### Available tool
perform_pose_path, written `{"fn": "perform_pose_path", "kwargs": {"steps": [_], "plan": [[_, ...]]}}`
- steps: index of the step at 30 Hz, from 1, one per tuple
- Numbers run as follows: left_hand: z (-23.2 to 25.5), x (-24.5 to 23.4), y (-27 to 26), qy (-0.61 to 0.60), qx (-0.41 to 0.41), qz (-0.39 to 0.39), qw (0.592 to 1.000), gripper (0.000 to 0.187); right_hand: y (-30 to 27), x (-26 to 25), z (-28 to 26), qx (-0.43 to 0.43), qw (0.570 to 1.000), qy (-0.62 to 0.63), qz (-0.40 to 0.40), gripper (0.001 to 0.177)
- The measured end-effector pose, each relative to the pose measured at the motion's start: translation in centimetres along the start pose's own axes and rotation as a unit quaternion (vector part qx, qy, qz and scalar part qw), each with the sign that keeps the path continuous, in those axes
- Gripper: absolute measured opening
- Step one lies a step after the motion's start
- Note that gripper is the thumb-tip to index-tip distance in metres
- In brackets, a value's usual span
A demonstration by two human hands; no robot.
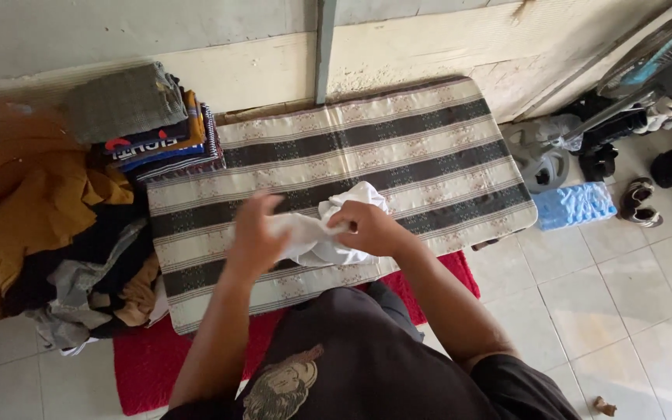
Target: The person folds a white t-shirt on a striped bench. They smooth the fabric, fold the sleeves inward, fold the bottom up, and then fold the shirt in half before placing it on a stack of folded clothes.
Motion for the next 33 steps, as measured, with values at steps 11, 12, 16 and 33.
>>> {"fn": "perform_pose_path", "kwargs": {"steps": [11,12,16,33], "plan": [[2.9,7.9,2.1,0.001,-0.038,-0.143,0.989,0.026,-1.1,-3.8,3.9,0.023,0.999,0.001,0.048,0.024],[3.9,6.8,2.6,0.034,-0.015,-0.112,0.993,0.017,-1.4,-4.3,4.5,0.032,0.997,0.028,0.061,0.021],[5.3,7.3,3.4,0.044,0.057,-0.063,0.995,0.012,-1.3,-5.5,3.3,0.011,0.998,0.037,0.057,0.017],[10.1,5.8,4.4,0.111,0.003,0.006,0.994,0.014,0.9,-5.0,6.0,-0.198,0.973,0.06,0.106,0.015]]}}
Point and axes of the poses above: each hand's wrist, its own y-axis towards the middle knuckle, its own x-axis out of the palm, z = x × y, the point moved 10 cm from there along y, towards the middle knuckle, and after that the axes turned 3 degrees about x, right-handed, at the moved point
